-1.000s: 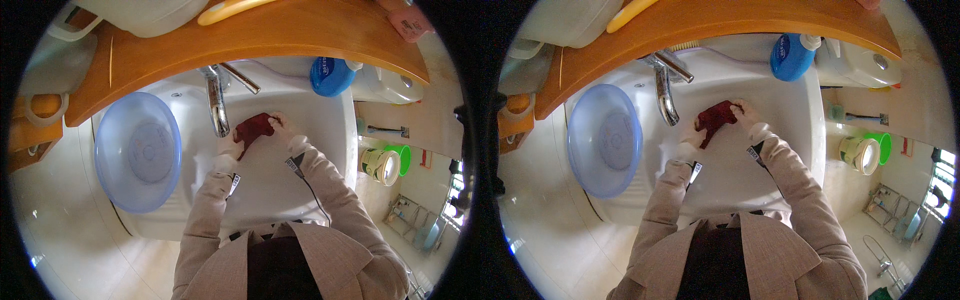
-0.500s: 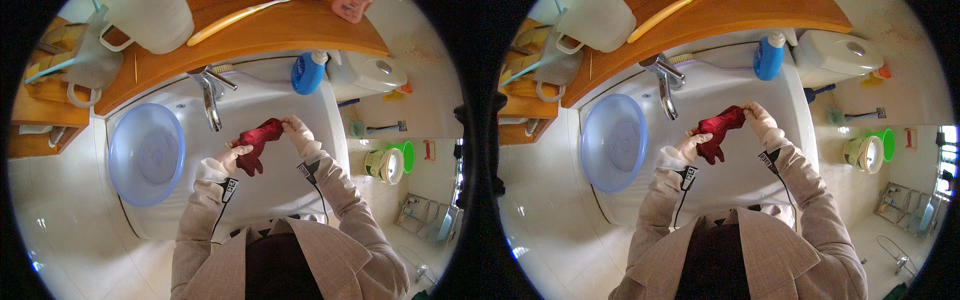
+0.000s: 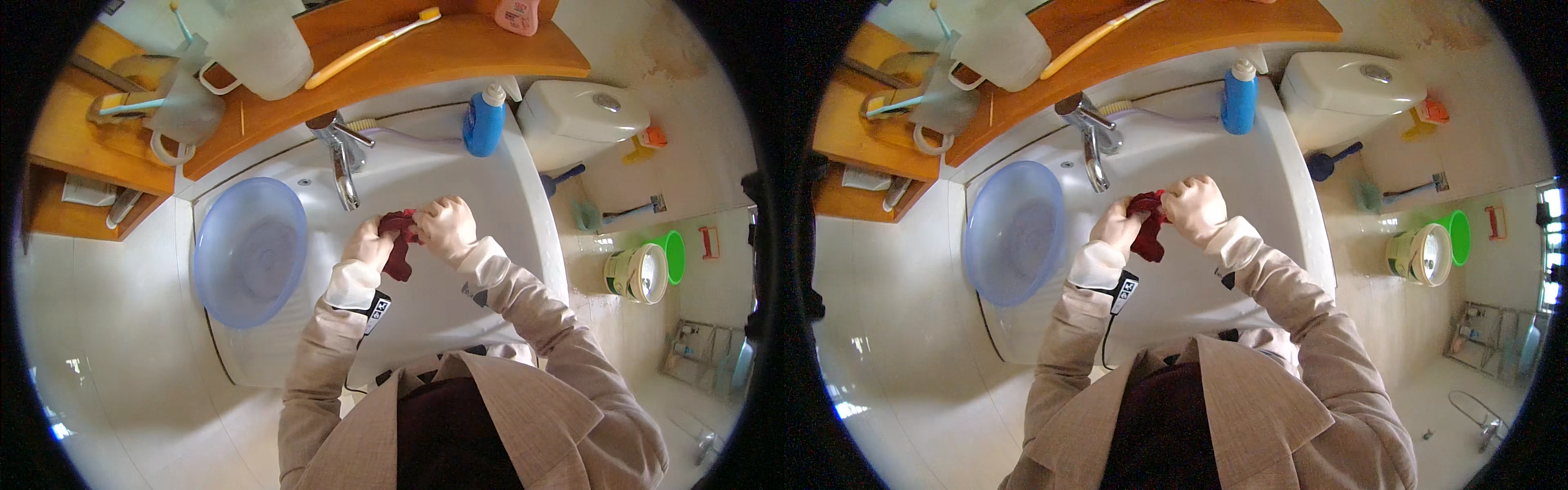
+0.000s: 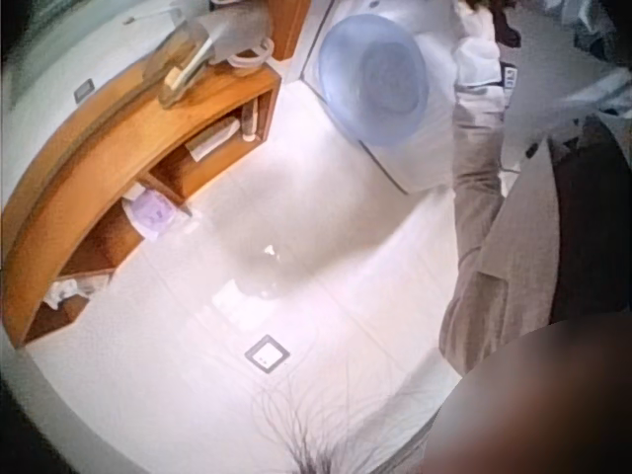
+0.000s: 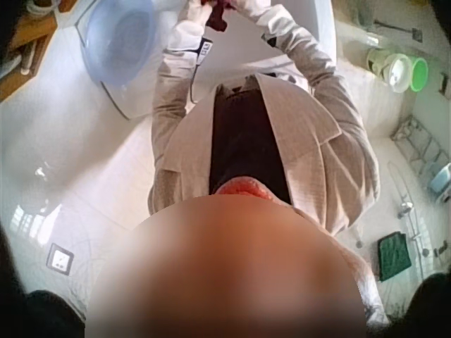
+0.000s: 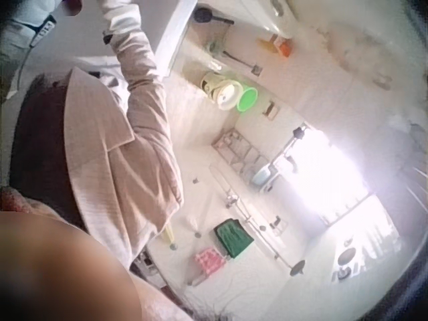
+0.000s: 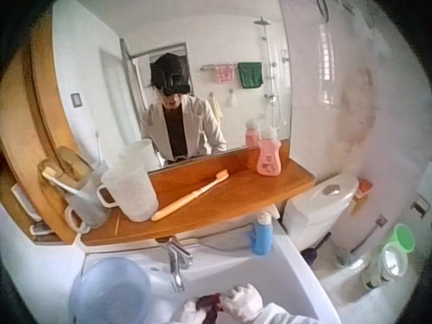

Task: The person washes a red cloth in a bathroom sink. They wet the cloth under running water, apply liquid soap, and rub the cloth repeatedly with both hands, then rinse it under the tap.

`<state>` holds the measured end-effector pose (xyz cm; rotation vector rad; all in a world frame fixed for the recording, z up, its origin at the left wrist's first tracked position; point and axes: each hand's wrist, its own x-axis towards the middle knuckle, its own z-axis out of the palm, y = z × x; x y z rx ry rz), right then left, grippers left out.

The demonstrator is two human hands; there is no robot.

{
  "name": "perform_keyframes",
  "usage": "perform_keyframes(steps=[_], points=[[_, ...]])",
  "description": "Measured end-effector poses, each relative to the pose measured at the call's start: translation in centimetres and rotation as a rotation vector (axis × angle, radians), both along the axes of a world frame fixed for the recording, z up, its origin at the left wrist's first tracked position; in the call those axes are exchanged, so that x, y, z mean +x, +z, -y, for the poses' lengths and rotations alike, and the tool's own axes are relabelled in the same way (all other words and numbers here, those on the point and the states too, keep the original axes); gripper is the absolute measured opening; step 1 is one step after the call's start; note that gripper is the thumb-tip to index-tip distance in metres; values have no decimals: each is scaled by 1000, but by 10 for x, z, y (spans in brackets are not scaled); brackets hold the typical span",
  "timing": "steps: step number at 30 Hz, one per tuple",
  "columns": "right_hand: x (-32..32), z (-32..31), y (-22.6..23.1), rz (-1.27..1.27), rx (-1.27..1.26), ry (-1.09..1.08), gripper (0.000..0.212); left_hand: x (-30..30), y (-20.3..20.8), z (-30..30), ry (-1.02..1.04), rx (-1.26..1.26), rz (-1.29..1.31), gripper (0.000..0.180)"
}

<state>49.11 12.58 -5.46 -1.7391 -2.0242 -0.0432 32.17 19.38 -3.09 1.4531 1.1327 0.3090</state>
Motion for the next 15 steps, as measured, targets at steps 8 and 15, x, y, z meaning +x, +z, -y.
perform_keyframes(steps=[8,15], points=[[9,17,32,-310,101,341,16,-11,12,7,175,-283,615,21],[60,3,13,-1199,-395,61,77,-35,11,-5,-115,58,567,28]])
